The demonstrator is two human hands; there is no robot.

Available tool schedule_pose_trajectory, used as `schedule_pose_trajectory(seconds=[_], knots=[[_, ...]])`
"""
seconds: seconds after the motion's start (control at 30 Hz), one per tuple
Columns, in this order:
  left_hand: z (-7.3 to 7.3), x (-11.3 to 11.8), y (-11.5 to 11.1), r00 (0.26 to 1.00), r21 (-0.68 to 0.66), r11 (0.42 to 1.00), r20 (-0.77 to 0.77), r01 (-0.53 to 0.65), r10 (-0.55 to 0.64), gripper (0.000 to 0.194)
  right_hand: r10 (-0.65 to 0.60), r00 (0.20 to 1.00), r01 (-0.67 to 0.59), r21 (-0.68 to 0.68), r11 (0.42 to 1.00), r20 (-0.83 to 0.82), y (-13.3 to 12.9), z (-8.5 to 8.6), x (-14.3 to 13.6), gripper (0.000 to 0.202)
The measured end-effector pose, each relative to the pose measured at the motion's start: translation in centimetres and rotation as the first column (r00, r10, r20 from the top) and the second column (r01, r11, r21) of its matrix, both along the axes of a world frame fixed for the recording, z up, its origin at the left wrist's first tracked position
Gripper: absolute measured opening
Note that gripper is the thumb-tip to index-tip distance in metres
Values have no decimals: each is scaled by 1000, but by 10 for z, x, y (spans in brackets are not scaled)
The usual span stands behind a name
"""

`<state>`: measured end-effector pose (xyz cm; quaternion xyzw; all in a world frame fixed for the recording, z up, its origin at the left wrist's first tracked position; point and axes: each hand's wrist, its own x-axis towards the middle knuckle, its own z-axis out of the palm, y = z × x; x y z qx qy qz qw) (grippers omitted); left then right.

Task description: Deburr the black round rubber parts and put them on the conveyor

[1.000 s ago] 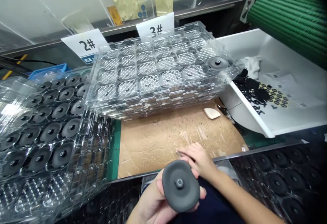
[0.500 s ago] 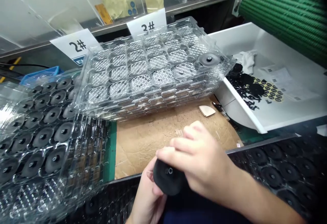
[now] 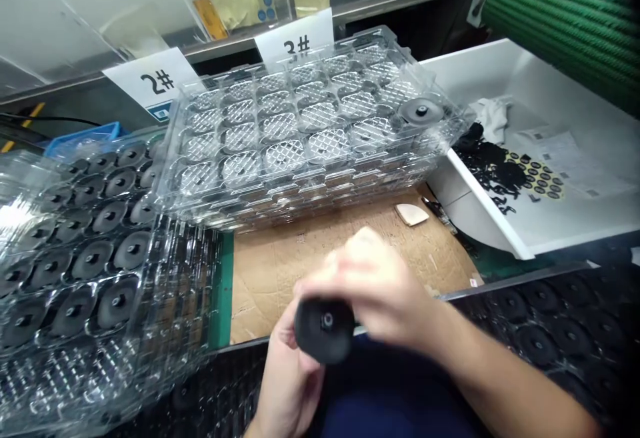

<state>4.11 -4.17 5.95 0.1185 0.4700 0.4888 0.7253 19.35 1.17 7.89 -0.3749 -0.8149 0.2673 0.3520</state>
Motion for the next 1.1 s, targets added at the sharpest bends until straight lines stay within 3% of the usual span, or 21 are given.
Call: schedule_pose_trajectory(seconds=[0.07, 0.1, 0.2, 0.3, 0.37, 0.5, 0.57, 0.63, 0.73, 0.8, 0.9, 1.03, 1.1], knots=[[0, -4, 1, 998, 48, 996, 3, -70, 70, 64, -228, 968, 242, -155, 958, 103, 5, -28, 5, 22], [0, -6, 2, 995, 65, 993, 3, -103, 103, 65, -264, 955, 286, -200, 937, 134, 4, -44, 7, 21], [-5, -16, 3, 991, 84, 987, 22, -137, 136, 60, -222, 967, 248, -271, 930, 122, -14, -88, 4, 20], [-11, -22, 3, 991, 94, 989, 66, -118, 113, 58, -206, 975, 221, -323, 920, 79, -32, -105, -2, 16], [-13, -21, 3, 992, 89, 990, 72, -110, 103, 57, -252, 966, 258, -351, 900, 62, -33, -92, -3, 18], [-13, -18, 1, 995, 97, 993, 77, -66, 59, 54, -344, 937, 299, -385, 873, -52, -23, -27, -11, 23], [-14, -19, 1, 994, 73, 997, 107, -12, 4, 52, -259, 953, 200, -311, 929, -159, -20, 4, -21, 24], [-14, -23, 2, 993, 25, 999, 114, 26, -28, 50, -91, 986, 51, -267, 962, -139, -19, 24, -30, 22], [-13, -28, 4, 999, 13, 1000, 49, -15, 14, 51, 103, 994, -89, -336, 938, 24, -16, 33, -39, 17], [-10, -29, 5, 999, 33, 999, 33, -34, 32, 45, 68, 997, -50, -299, 953, 48, -13, 30, -45, 18], [-7, -29, 5, 997, -2, 1000, 70, -13, 13, 32, -68, 996, 56, -167, 984, -65, -13, 25, -50, 25], [-8, -29, 3, 998, -8, 1000, 65, -2, 3, 54, 94, 991, -120, -334, 935, -93, -17, 28, -41, 19], [-8, -25, 4, 995, 53, 997, 81, 49, -53, 52, 78, 994, -98, -353, 931, -71, -16, 30, -38, 17]])
